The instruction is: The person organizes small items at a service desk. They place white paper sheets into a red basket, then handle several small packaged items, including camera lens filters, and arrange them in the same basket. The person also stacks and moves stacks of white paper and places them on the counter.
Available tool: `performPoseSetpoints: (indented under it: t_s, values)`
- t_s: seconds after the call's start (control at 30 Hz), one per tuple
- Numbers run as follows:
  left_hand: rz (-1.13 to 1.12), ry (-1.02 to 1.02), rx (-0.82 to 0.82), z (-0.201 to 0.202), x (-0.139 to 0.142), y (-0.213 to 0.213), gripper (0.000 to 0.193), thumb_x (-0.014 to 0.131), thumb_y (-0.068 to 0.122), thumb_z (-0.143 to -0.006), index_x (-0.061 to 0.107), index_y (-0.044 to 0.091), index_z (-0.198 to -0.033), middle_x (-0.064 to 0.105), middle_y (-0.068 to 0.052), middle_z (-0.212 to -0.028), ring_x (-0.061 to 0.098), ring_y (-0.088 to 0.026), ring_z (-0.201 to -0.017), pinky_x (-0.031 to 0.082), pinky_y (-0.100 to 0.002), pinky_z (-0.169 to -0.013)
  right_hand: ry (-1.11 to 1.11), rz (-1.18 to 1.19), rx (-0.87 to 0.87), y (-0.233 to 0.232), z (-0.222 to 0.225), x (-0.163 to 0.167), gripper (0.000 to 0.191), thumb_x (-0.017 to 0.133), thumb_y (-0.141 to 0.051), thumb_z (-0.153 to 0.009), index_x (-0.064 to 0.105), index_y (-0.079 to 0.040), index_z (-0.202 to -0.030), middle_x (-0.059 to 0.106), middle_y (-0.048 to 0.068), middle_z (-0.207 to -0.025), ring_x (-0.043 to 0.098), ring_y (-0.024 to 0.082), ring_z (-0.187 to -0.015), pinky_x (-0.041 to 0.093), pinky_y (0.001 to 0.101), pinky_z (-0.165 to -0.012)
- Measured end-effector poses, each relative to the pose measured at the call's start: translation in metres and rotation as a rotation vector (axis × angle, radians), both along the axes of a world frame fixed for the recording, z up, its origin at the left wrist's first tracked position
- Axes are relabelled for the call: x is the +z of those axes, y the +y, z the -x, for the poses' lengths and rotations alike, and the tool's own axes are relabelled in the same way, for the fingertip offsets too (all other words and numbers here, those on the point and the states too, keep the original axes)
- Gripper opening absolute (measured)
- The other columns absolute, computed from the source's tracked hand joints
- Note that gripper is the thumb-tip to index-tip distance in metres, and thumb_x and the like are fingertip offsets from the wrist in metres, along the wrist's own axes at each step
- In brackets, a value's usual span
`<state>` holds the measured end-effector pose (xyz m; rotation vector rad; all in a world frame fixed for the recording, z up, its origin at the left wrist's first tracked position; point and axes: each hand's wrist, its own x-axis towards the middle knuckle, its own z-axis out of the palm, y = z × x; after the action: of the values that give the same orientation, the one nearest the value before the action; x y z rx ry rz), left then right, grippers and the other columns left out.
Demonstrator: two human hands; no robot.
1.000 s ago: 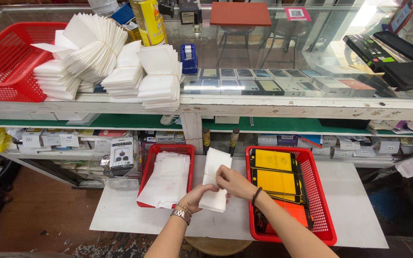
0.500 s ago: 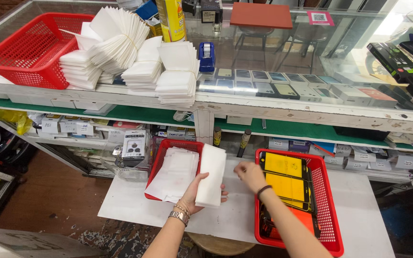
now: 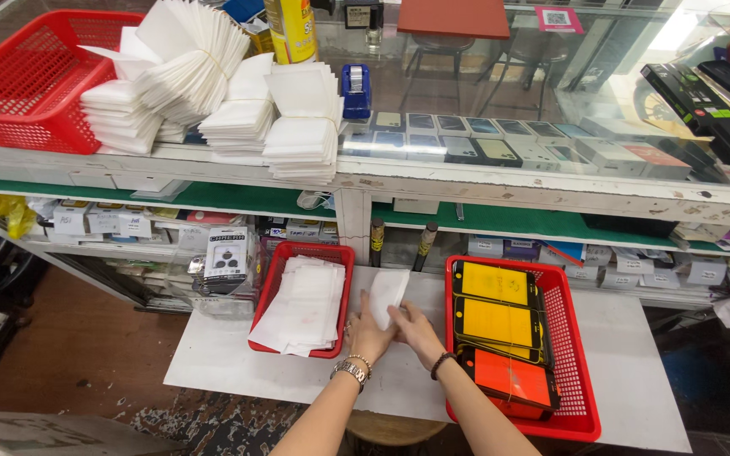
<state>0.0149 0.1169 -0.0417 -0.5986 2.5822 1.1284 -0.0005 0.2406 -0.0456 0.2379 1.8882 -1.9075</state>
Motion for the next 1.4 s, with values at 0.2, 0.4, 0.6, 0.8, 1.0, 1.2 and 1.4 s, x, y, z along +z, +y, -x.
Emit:
performPoseSetpoints:
  t_s: [0.2,0.4,0.6,0.8,1.0,1.2,1.4]
  values:
    - [-0.041,-0.101,-0.048,-0.005,-0.008,0.007,0.098,0.090,0.036,-0.068,0.041,0.006,-0.148,0.055,-0.022,-0.139,0.050,-0.037,-0.135,0.041,-0.044,-0.114,0.035,-0.471,0.038,-0.003,-0.003,-0.007,0.066,0.079,-0.029,-0.087,0.049,-0.003,-0.139,0.069,0.017,-0.124,0.068,0.027,-0.114,0.053,0.0361,-0.097]
    - [-0.427,0.051,0.110,-0.002,-0.036,-0.006,0.076,0.067,0.020,-0.078,0.045,0.002,-0.148,0.055,-0.021,-0.147,0.056,-0.032,-0.135,0.044,-0.038,-0.111,0.055,-0.591,-0.075,-0.001,-0.001,-0.018,0.056,0.076,-0.022,-0.086,0.051,-0.002,-0.132,0.069,0.021,-0.121,0.071,0.034,-0.109,0.057,0.0401,-0.092]
    - [-0.371,-0.008,0.105,0.009,-0.026,-0.008,0.074,0.068,0.037,-0.087,0.048,-0.002,-0.147,0.056,-0.026,-0.145,0.054,-0.035,-0.135,0.044,-0.041,-0.111,0.180,-0.656,-0.131,0.005,0.006,-0.022,0.036,0.059,-0.020,-0.101,0.053,-0.001,-0.130,0.073,0.025,-0.110,0.072,0.039,-0.104,0.056,0.0426,-0.088]
    - [-1.322,0.086,0.087,0.048,0.016,-0.019,0.053,0.078,0.030,-0.090,0.063,-0.008,-0.124,0.070,-0.019,-0.121,0.070,-0.025,-0.105,0.057,-0.040,-0.090,0.037,0.029,0.036,0.034,-0.002,0.005,0.037,0.060,-0.024,-0.101,0.057,-0.004,-0.132,0.074,0.010,-0.110,0.066,0.021,-0.103,0.054,0.0366,-0.082]
    - [-1.236,0.104,-0.039,0.060,0.021,-0.005,0.038,0.073,0.029,-0.094,0.071,-0.003,-0.114,0.076,-0.010,-0.108,0.072,-0.015,-0.092,0.058,-0.033,-0.079,0.047,0.257,-0.014,0.042,-0.012,0.014,0.035,0.056,-0.019,-0.099,0.054,-0.002,-0.130,0.067,0.010,-0.121,0.069,0.018,-0.105,0.066,0.0387,-0.083]
    - [-1.145,0.107,-0.194,0.052,0.010,0.008,0.035,0.073,0.030,-0.094,0.075,0.001,-0.113,0.077,-0.005,-0.104,0.070,-0.011,-0.090,0.056,-0.029,-0.078,0.075,0.286,-0.060,0.064,-0.009,0.004,0.033,0.057,-0.019,-0.098,0.052,-0.004,-0.127,0.066,0.011,-0.119,0.070,0.019,-0.104,0.066,0.0400,-0.081]
    - [-0.778,0.050,-0.339,0.048,0.016,0.016,0.035,0.072,0.033,-0.090,0.075,0.004,-0.109,0.078,-0.003,-0.095,0.073,-0.010,-0.080,0.058,-0.028,-0.071,0.672,-0.277,-0.131,0.107,0.035,0.040,0.032,0.064,-0.020,-0.097,0.060,-0.004,-0.124,0.070,0.009,-0.115,0.067,0.016,-0.101,0.054,0.0324,-0.088]
